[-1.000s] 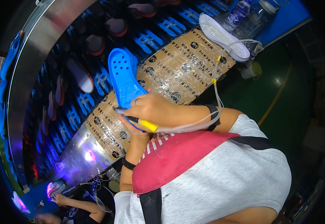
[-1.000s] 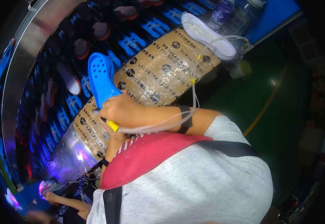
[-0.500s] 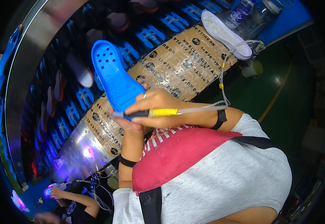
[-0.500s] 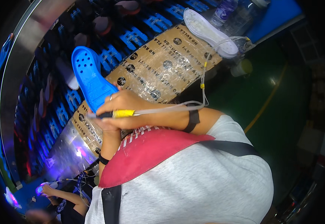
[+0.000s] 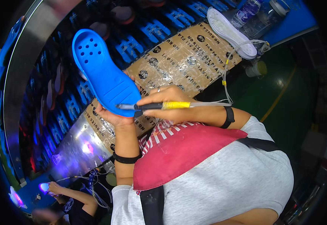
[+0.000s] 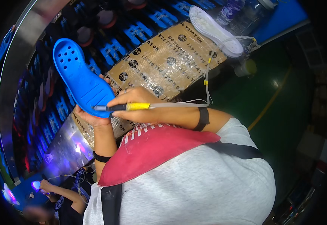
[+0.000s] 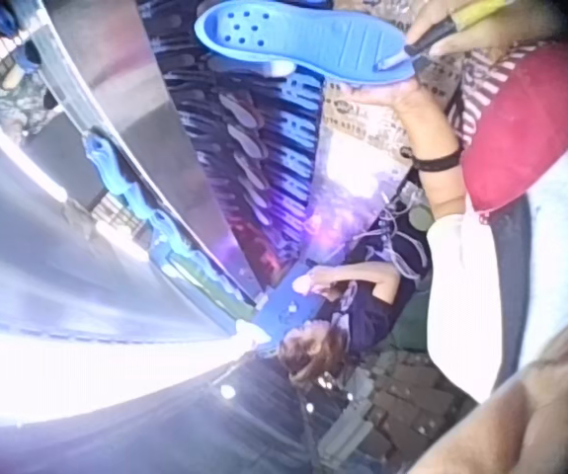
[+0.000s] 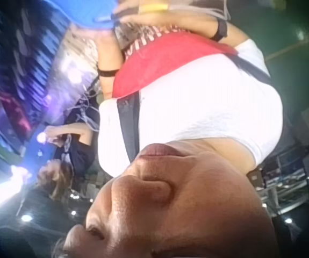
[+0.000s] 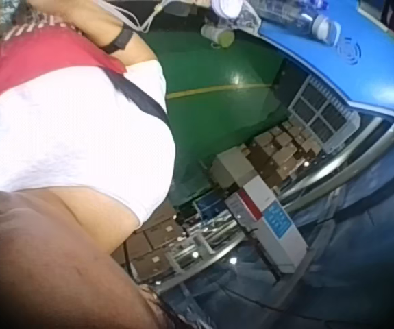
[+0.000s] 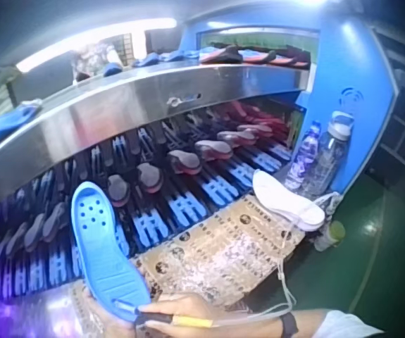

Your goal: Applying adhesive to the interior edges and surfaces of blue shoe soles using a handheld applicator brush.

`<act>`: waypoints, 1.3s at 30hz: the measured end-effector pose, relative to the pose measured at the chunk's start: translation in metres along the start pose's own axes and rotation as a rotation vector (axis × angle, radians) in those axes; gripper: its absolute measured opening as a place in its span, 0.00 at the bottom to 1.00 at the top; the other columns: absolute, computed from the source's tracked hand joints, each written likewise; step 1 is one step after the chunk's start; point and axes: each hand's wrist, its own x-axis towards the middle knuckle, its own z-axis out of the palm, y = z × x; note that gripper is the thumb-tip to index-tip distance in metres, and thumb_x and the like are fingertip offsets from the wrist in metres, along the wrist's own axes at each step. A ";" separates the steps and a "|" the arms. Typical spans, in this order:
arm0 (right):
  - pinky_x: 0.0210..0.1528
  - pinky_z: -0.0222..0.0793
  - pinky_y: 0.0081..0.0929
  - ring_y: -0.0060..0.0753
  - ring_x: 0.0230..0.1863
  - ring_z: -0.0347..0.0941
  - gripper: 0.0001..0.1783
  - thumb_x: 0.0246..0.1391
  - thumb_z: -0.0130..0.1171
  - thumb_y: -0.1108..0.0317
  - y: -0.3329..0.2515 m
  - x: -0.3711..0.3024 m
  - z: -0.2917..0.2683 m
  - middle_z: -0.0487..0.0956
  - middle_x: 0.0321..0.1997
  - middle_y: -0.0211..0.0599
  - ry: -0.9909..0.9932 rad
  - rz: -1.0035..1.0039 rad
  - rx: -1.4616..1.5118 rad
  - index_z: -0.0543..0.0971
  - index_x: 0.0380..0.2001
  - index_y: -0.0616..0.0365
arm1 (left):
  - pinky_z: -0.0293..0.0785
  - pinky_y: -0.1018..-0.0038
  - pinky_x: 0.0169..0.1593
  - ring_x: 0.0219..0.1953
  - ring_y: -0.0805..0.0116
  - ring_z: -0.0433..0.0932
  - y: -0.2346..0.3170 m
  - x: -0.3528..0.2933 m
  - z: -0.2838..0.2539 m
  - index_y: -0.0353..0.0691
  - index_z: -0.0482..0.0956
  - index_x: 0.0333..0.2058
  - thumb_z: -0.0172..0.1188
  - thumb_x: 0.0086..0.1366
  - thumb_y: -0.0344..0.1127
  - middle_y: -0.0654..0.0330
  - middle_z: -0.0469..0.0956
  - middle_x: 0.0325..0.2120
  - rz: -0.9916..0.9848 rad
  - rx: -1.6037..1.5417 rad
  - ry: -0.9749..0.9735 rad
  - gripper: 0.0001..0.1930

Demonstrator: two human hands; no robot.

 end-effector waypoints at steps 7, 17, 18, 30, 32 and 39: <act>0.30 0.68 0.22 0.30 0.27 0.74 0.16 0.42 0.66 0.70 0.015 0.007 0.007 0.78 0.25 0.40 -0.110 -0.416 0.046 0.80 0.38 0.58 | 0.64 0.45 0.54 0.55 0.38 0.63 0.005 -0.002 0.000 0.38 0.53 0.61 0.55 0.48 0.55 0.40 0.59 0.57 -0.008 -0.100 -0.113 0.44; 0.27 0.67 0.24 0.33 0.25 0.74 0.16 0.42 0.66 0.72 0.023 0.004 0.006 0.78 0.26 0.38 -0.112 -0.594 -0.222 0.80 0.38 0.58 | 0.65 0.46 0.54 0.56 0.36 0.62 0.030 -0.006 -0.003 0.38 0.52 0.62 0.59 0.45 0.58 0.37 0.58 0.57 -0.047 0.085 -0.126 0.49; 0.28 0.67 0.24 0.33 0.25 0.74 0.15 0.42 0.66 0.72 0.023 0.004 0.005 0.79 0.26 0.38 -0.182 -0.540 -0.225 0.81 0.38 0.57 | 0.66 0.46 0.53 0.56 0.37 0.62 0.032 -0.006 -0.005 0.38 0.52 0.62 0.59 0.46 0.58 0.37 0.58 0.57 -0.074 0.075 -0.197 0.49; 0.29 0.69 0.35 0.43 0.27 0.74 0.12 0.45 0.63 0.62 0.020 0.009 0.004 0.78 0.26 0.39 -0.206 -0.803 -0.529 0.80 0.34 0.52 | 0.69 0.47 0.50 0.47 0.36 0.71 0.038 -0.006 -0.003 0.34 0.54 0.61 0.46 0.54 0.58 0.32 0.62 0.52 -0.280 0.294 0.038 0.42; 0.28 0.69 0.34 0.43 0.26 0.74 0.13 0.44 0.64 0.62 0.012 0.007 -0.006 0.77 0.25 0.39 -0.363 -0.754 -0.507 0.80 0.35 0.52 | 0.69 0.49 0.51 0.48 0.36 0.71 0.040 -0.004 -0.008 0.34 0.56 0.60 0.45 0.56 0.56 0.34 0.65 0.52 -0.286 0.286 -0.021 0.39; 0.29 0.68 0.29 0.37 0.26 0.72 0.11 0.44 0.64 0.65 0.021 0.012 0.005 0.74 0.21 0.35 -0.188 -0.858 -0.473 0.81 0.35 0.48 | 0.74 0.66 0.49 0.45 0.58 0.76 0.037 0.003 0.007 0.31 0.68 0.52 0.46 0.61 0.46 0.47 0.75 0.45 -0.464 0.322 0.115 0.27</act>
